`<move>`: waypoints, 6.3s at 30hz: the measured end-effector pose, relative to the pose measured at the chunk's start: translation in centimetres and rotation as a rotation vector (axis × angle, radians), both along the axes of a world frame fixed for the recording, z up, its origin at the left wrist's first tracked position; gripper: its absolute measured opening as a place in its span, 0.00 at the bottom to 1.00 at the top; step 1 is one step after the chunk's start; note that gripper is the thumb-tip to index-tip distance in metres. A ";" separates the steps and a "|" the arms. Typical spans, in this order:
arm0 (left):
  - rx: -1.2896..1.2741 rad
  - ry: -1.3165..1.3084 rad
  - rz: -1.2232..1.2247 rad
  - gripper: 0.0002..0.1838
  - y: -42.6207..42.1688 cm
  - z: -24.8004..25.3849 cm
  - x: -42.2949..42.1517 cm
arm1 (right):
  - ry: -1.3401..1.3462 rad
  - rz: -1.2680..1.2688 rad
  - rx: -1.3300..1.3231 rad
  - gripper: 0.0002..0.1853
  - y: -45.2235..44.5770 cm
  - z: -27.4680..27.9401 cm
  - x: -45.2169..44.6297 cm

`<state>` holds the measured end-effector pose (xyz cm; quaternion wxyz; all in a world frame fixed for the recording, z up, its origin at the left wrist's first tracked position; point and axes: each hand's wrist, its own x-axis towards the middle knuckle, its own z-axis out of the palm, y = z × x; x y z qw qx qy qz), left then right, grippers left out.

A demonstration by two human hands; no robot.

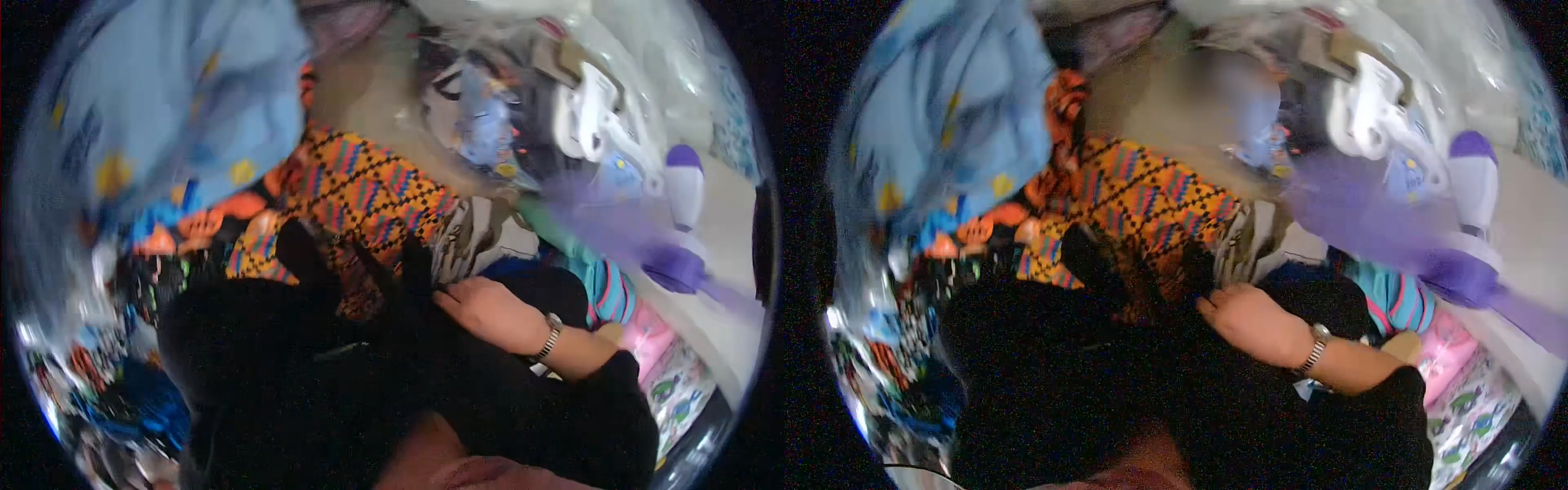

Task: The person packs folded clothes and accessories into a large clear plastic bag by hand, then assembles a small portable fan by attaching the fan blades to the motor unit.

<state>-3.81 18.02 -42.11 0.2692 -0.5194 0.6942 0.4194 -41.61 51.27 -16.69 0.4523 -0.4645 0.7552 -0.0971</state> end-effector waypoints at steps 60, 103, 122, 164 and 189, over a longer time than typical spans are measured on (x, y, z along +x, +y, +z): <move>0.137 -0.323 -0.749 0.18 -2.3 51.7 -16.6 | 0.992 -1.270 0.487 0.09 37.7 15.7 -24.5; 0.183 -0.010 -0.570 0.16 -2.5 56.6 -13.1 | 0.391 -1.555 -0.775 0.08 30.2 50.0 -34.1; 0.253 -0.431 -0.848 0.19 -0.5 52.5 -10.2 | 0.446 -1.087 0.383 0.10 41.4 15.3 -22.4; 0.286 -0.243 -0.568 0.15 4.5 47.4 -12.6 | 0.238 -1.155 0.225 0.11 41.9 15.3 -19.3; 0.277 -0.397 -0.687 0.18 4.5 49.9 -13.2 | 0.658 -1.080 0.197 0.16 30.7 10.9 -22.3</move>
